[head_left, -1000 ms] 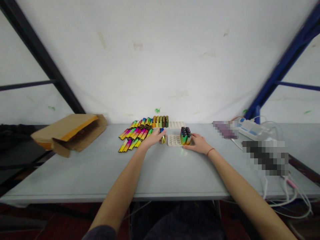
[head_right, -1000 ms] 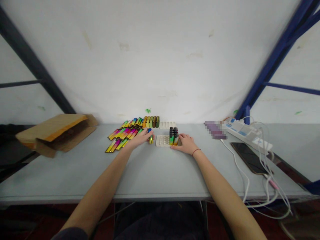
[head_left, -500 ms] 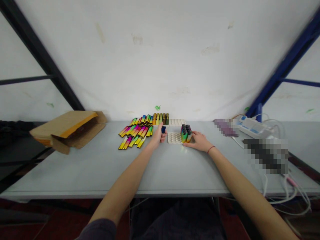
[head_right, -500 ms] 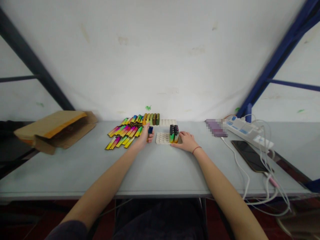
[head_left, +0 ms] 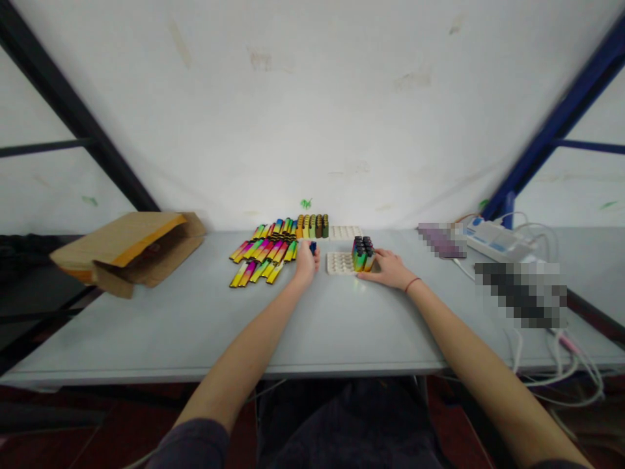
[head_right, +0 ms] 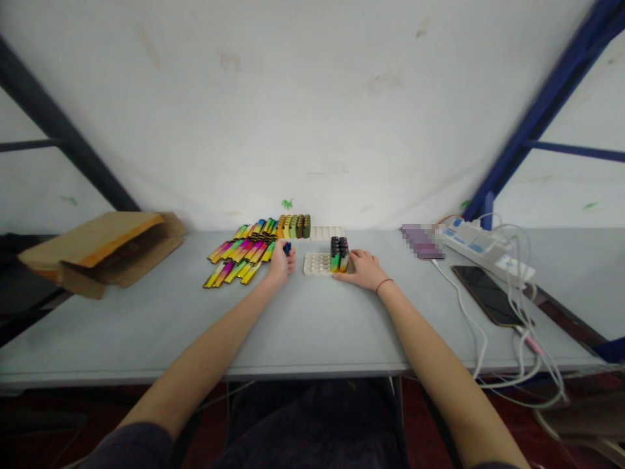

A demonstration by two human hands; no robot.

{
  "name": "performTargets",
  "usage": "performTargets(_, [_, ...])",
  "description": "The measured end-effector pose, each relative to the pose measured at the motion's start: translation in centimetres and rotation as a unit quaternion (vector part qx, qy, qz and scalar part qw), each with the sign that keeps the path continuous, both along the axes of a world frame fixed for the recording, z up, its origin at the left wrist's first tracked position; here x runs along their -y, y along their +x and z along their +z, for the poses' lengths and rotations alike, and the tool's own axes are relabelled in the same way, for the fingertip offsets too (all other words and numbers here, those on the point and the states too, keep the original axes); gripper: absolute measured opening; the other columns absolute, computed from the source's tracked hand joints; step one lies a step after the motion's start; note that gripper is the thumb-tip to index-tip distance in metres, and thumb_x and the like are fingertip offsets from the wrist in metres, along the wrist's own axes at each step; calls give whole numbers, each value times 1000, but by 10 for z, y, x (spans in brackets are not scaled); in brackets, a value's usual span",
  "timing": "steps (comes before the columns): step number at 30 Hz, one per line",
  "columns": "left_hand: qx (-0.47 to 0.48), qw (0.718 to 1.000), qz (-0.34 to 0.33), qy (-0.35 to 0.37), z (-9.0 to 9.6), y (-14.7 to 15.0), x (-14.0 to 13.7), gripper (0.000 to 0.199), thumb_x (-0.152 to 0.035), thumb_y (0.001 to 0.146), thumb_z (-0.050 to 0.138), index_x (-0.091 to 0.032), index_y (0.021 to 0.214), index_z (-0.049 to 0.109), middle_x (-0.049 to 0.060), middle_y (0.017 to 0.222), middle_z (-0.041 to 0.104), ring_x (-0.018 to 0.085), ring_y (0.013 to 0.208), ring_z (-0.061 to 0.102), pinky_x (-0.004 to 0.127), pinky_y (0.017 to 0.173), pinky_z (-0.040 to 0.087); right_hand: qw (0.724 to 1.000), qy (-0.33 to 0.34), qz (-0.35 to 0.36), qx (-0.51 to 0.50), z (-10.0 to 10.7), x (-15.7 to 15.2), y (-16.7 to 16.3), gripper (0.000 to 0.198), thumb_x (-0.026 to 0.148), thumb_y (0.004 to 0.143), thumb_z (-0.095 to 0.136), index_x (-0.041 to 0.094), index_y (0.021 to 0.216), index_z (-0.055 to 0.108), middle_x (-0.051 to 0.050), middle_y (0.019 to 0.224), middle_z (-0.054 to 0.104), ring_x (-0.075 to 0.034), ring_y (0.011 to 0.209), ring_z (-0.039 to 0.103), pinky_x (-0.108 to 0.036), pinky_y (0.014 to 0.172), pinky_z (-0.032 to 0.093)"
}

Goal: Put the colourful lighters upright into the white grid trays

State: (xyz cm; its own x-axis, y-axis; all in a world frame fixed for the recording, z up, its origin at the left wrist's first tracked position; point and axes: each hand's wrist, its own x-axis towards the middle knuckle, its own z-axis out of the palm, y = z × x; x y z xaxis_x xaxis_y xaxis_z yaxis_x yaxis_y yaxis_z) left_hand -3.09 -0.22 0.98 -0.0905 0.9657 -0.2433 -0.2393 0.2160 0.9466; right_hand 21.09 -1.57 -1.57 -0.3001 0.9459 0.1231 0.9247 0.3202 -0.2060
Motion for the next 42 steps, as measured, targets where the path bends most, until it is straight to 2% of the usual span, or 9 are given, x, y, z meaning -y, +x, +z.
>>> performTargets(7, [8, 1000, -5, 30, -4, -3, 0, 46, -55, 94, 29, -23, 61, 31, -9, 45, 21, 6, 34, 15, 19, 37, 16, 1000, -2, 3, 1, 1, 0, 0, 67, 72, 83, 64, 17, 120, 67, -20, 141, 57, -39, 130, 52, -52, 103, 45])
performTargets(19, [15, 999, -12, 33, -5, -2, 1, 44, -54, 94, 27, -24, 63, 32, -9, 45, 20, 7, 35, 15, 20, 36, 15, 1000, -3, 2, 3, -1, -1, 0, 74, 73, 82, 63, 15, 128, 64, -22, 143, 56, -39, 131, 51, -51, 104, 44])
performTargets(23, [25, 998, -1, 62, -4, -3, 0, 45, -62, 92, 33, -23, 71, 40, -9, 48, 26, 7, 36, 22, 20, 38, 20, 1000, -3, 9, -1, 0, -1, 2, 73, 74, 81, 65, 16, 127, 65, -21, 143, 56, -40, 132, 51, -51, 103, 45])
performTargets(26, [-22, 995, 1, 95, -5, -2, -1, 32, -53, 94, 41, -23, 86, 46, -9, 53, 35, 7, 38, 30, 19, 40, 25, 1000, -4, 19, -6, 1, 1, 3, 73, 75, 77, 69, 20, 125, 67, -19, 144, 56, -41, 132, 50, -52, 104, 45])
performTargets(29, [-111, 977, -4, 181, -7, 0, 0, 18, -39, 97, 44, -22, 98, 51, -4, 67, 53, 10, 55, 51, 20, 54, 43, 1000, -4, 22, -6, 2, 3, 1, 78, 76, 74, 71, 20, 129, 66, -19, 144, 55, -41, 133, 50, -52, 106, 43])
performTargets(31, [-184, 951, -4, 250, -10, 2, 1, 17, -33, 96, 49, -20, 102, 57, 3, 89, 65, 14, 83, 63, 22, 73, 51, 1000, -4, 22, -5, 2, 4, 1, 81, 76, 74, 71, 19, 131, 65, -19, 144, 55, -41, 133, 49, -53, 107, 43])
performTargets(34, [-250, 917, -15, 312, -14, 6, 0, 22, -30, 93, 55, -18, 110, 64, 11, 117, 66, 20, 111, 61, 26, 86, 52, 1000, -4, 20, -7, 1, 3, 0, 81, 76, 75, 70, 19, 132, 64, -20, 145, 55, -41, 134, 48, -53, 107, 42])
performTargets(39, [-263, 902, -70, 335, -24, 12, -3, 27, -28, 94, 55, -16, 116, 66, 11, 117, 69, 21, 106, 65, 32, 94, 51, 1000, -6, 21, -8, -1, 2, 1, 82, 76, 75, 69, 19, 133, 64, -19, 145, 55, -41, 135, 47, -52, 108, 41])
performTargets(42, [-314, 877, -97, 350, -25, 13, -3, 28, -27, 94, 56, -16, 116, 68, 11, 119, 69, 21, 103, 66, 33, 98, 51, 1000, -4, 19, -6, -2, 2, 1, 83, 76, 75, 69, 19, 135, 63, -19, 145, 55, -41, 135, 48, -52, 107, 42])
